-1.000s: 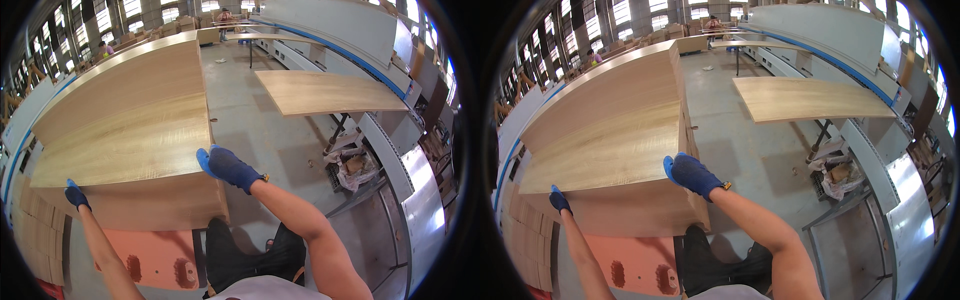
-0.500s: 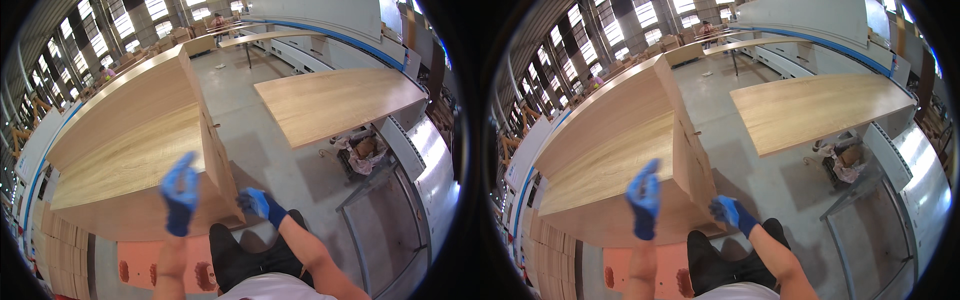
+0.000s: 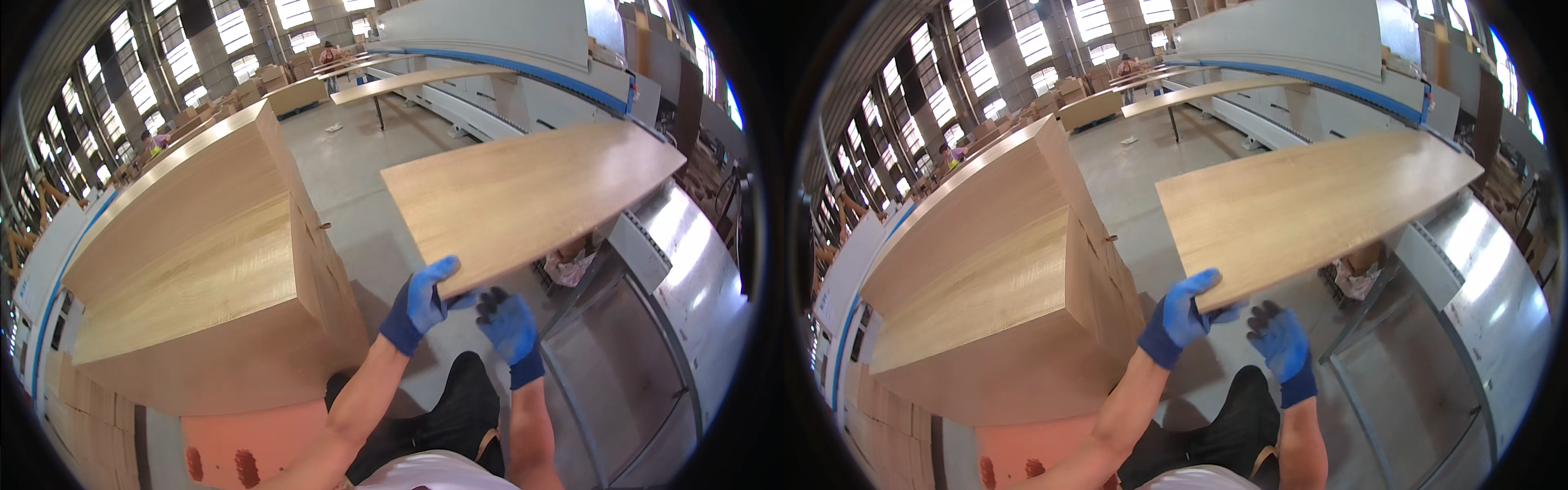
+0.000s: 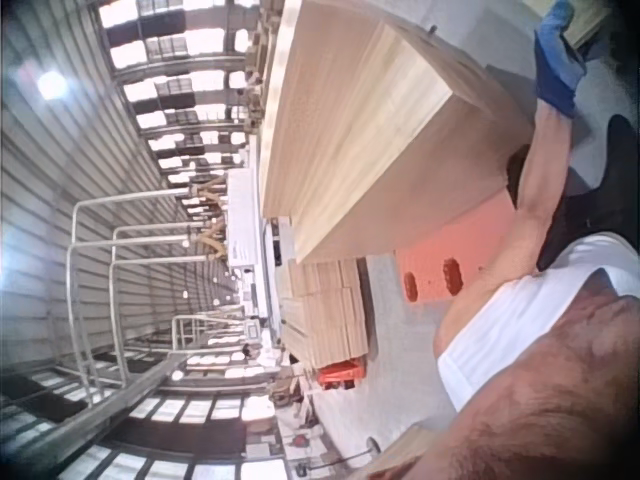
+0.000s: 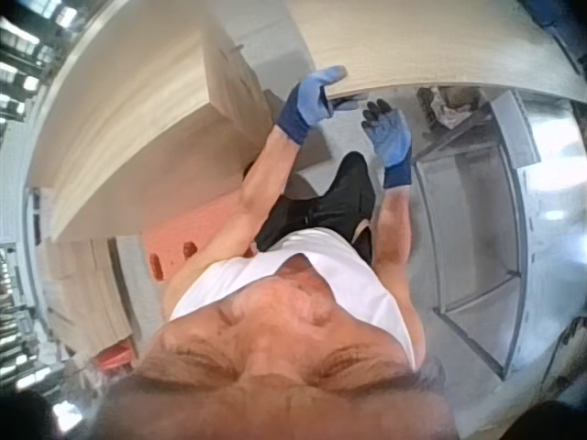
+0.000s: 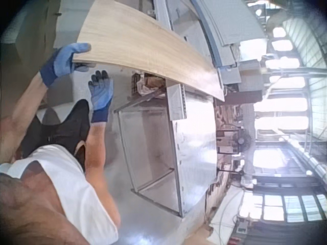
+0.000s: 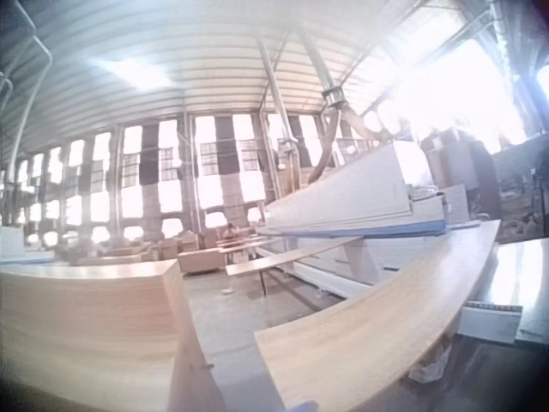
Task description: The person takes large wooden boards from a machine and stacks them onto a pile.
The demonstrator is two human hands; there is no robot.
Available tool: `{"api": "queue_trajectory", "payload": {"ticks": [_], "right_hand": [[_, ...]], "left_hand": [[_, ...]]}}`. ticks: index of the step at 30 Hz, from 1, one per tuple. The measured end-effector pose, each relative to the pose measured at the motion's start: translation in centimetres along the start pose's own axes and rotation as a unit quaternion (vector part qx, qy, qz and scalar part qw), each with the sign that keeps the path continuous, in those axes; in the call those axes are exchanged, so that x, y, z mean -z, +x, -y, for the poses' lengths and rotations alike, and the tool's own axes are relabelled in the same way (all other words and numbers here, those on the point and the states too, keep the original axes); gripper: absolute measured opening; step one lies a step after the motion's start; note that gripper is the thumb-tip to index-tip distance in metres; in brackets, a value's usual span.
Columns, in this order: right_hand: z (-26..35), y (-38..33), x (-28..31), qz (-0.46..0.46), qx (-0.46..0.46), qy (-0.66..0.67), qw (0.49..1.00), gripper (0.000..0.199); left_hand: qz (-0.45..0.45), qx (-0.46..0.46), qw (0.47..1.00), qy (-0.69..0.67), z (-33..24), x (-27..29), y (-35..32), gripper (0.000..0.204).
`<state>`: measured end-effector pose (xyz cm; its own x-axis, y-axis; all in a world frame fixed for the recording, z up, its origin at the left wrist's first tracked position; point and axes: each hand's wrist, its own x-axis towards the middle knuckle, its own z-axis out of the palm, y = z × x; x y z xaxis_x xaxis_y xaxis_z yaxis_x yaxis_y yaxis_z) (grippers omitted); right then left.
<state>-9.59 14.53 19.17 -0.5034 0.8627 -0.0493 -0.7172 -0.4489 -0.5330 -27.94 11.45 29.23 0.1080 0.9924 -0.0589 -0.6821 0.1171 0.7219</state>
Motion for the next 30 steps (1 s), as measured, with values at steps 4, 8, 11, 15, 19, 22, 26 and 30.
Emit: {"api": "queue_trajectory", "payload": {"ticks": [4, 8, 11, 15, 19, 22, 26, 30], "right_hand": [[6.6, -0.9, -1.8, -0.028, 0.112, 0.044, 0.992, 0.044], [11.7, 0.1, -2.1, -0.058, 0.225, -0.032, 0.972, 0.050], [15.6, 0.9, 0.2, -0.131, 0.321, -0.088, 0.934, 0.051], [18.8, 0.1, 0.9, -0.133, 0.372, -0.095, 0.914, 0.056], [13.5, -1.5, -1.0, -0.112, 0.357, -0.110, 0.921, 0.047], [3.7, -3.5, -9.1, -0.146, 0.346, -0.068, 0.925, 0.045], [-11.3, -6.3, -17.2, -0.028, 0.028, 0.011, 0.999, 0.030], [-22.0, -6.7, -22.4, 0.461, -0.334, -0.266, 0.778, 0.042]], "left_hand": [[-0.024, -0.035, 0.999, 0.024, -0.2, -0.1, -5.7, 0.046], [-0.058, -0.055, 0.997, -0.022, -3.6, 1.9, -13.3, 0.046], [-0.181, -0.251, 0.941, 0.136, -7.5, 4.9, -20.1, 0.046], [-0.356, -0.353, 0.805, 0.316, -13.0, 11.7, -31.9, 0.037], [-0.377, -0.433, 0.791, 0.213, -15.4, 14.7, -42.4, 0.033], [-0.398, -0.448, 0.759, 0.254, -16.3, 19.7, -50.1, 0.030], [-0.587, -0.511, 0.626, -0.052, -19.4, 26.2, -61.8, 0.052], [-0.592, -0.551, 0.588, -0.034, -20.0, 24.1, -57.7, 0.066]]}}
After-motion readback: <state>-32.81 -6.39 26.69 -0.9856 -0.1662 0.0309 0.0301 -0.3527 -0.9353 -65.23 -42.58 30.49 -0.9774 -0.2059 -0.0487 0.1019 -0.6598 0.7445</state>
